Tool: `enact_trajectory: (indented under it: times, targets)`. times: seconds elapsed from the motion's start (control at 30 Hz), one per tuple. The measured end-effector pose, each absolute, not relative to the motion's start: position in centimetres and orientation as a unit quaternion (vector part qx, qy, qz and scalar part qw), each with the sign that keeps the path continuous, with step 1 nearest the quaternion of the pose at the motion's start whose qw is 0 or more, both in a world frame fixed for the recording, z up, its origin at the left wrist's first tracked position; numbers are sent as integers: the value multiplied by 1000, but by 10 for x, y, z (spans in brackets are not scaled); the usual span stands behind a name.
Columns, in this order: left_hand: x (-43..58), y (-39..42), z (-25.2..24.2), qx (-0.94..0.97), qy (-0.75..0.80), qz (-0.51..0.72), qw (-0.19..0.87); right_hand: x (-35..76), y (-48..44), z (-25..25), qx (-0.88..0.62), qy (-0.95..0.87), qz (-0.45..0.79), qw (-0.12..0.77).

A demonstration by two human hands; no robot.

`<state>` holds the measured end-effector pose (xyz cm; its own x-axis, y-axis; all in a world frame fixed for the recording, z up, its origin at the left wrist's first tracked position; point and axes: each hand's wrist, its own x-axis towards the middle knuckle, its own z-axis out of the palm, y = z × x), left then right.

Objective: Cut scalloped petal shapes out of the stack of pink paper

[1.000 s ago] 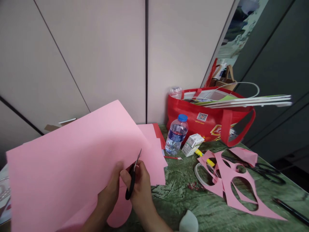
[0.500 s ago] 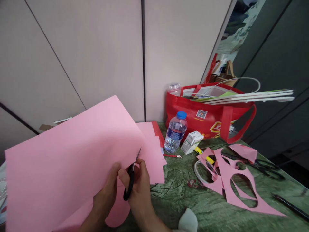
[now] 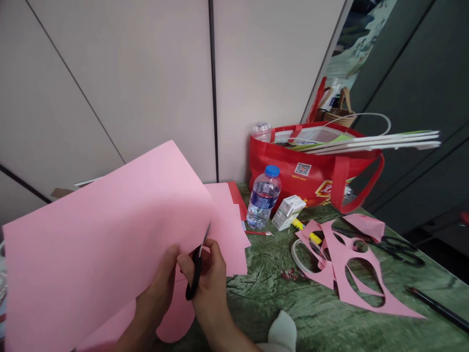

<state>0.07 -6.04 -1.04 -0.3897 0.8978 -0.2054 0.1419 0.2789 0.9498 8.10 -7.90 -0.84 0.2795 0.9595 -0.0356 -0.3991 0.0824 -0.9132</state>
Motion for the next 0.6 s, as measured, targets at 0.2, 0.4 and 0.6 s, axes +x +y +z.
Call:
enact_trajectory:
  times: [0.2,0.4,0.6]
  targets:
    - [-1,-59,-11,416,662,478,400,85,-78,-4,-434,-309,514,672]
    - [1,-60,-8,409,670,486,385,83,-79,-7,-431,-308,514,675]
    - [4,-63,0,417,675,474,383,83,-80,-4,-437,-294,513,677]
